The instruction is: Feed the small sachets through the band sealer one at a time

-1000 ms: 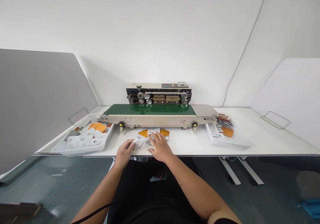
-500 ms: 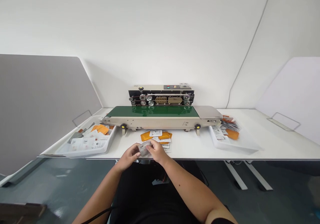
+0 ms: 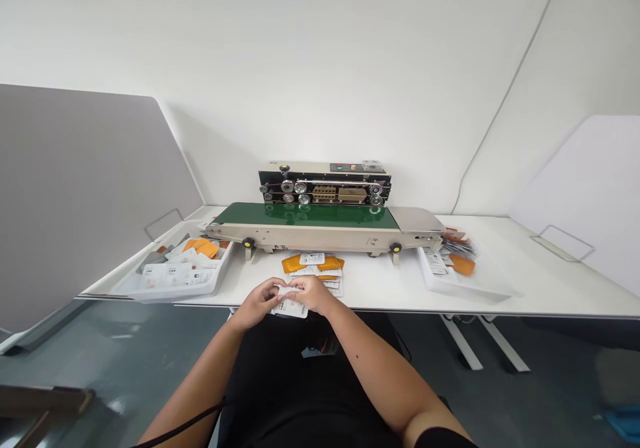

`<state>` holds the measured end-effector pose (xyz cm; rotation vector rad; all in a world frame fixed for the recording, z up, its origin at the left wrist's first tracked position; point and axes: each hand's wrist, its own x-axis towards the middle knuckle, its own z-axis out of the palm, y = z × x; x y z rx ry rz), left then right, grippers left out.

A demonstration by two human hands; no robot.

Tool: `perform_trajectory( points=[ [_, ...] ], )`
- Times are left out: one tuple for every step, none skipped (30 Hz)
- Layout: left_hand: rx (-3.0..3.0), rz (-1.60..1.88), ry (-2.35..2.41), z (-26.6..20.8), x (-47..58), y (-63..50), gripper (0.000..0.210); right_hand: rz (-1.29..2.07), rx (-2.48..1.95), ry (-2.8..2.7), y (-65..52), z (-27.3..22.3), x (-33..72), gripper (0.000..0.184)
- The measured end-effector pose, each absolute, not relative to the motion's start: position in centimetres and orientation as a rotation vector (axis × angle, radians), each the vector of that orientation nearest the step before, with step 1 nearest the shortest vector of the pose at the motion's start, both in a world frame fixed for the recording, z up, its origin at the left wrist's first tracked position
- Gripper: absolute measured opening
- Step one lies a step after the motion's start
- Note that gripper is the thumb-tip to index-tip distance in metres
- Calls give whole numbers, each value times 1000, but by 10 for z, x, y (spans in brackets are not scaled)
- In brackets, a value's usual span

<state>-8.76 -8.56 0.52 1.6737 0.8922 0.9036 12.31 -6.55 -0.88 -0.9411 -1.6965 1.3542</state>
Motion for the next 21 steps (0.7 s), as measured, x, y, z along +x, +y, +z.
perform_trajectory(
  points=[
    [1661,912,894,5,-88,-86,39,1363,-944,-1674,-65,-9,123,40],
    [1646,924,895,5,-88,-85,40,1378,-946,-1648,-65,-10,122,40],
    [1631,933,896,4,-88,-85,40,1394,-946,-1620,-65,-10,122,41],
    [1619,939,897,4,-88,-85,40,1411,-945,-1596,-65,-10,121,41],
    [1610,940,896,4,-88,-85,41,1423,-942,-1577,-66,-10,121,42],
    [1604,940,896,3,-88,-85,41,1426,-937,-1570,-66,-10,121,42],
    [1600,940,895,3,-88,-85,41,1413,-931,-1580,-67,-9,122,42],
    [1597,941,894,3,-88,-85,40,1379,-928,-1611,-68,-8,123,40],
    [1594,941,892,2,-88,-85,40,1329,-929,-1667,-69,-7,124,38],
    [1590,941,889,2,-88,-85,40,1263,-935,-1748,-70,-5,127,35],
    [1586,941,887,2,-88,-85,40,1182,-946,-1844,-72,-2,130,33],
    [1582,941,885,1,-88,-85,40,1096,-959,-1944,-73,2,134,30],
    [1580,940,883,1,-88,-85,40,1018,-968,-2034,-74,6,138,29],
    [1579,940,882,1,-87,-85,41,962,-968,-2109,-74,12,142,28],
    [1578,942,883,1,-87,-85,41,930,-959,-2163,-73,18,148,28],
    [1578,947,884,1,-87,-85,41,919,-948,-2189,-71,26,154,28],
    [1579,955,887,2,-87,-85,41,927,-945,-2188,-66,36,160,29],
    [1579,963,890,2,-86,-84,41,952,-955,-2159,-59,47,168,30],
    [1581,969,892,3,-86,-85,42,978,-981,-2088,-50,58,177,32],
    [1584,970,892,3,-86,-85,43,988,-1015,-1976,-38,71,188,34],
    [1589,967,891,3,-86,-85,44,988,-1044,-1833,-25,83,200,37]
  ],
)
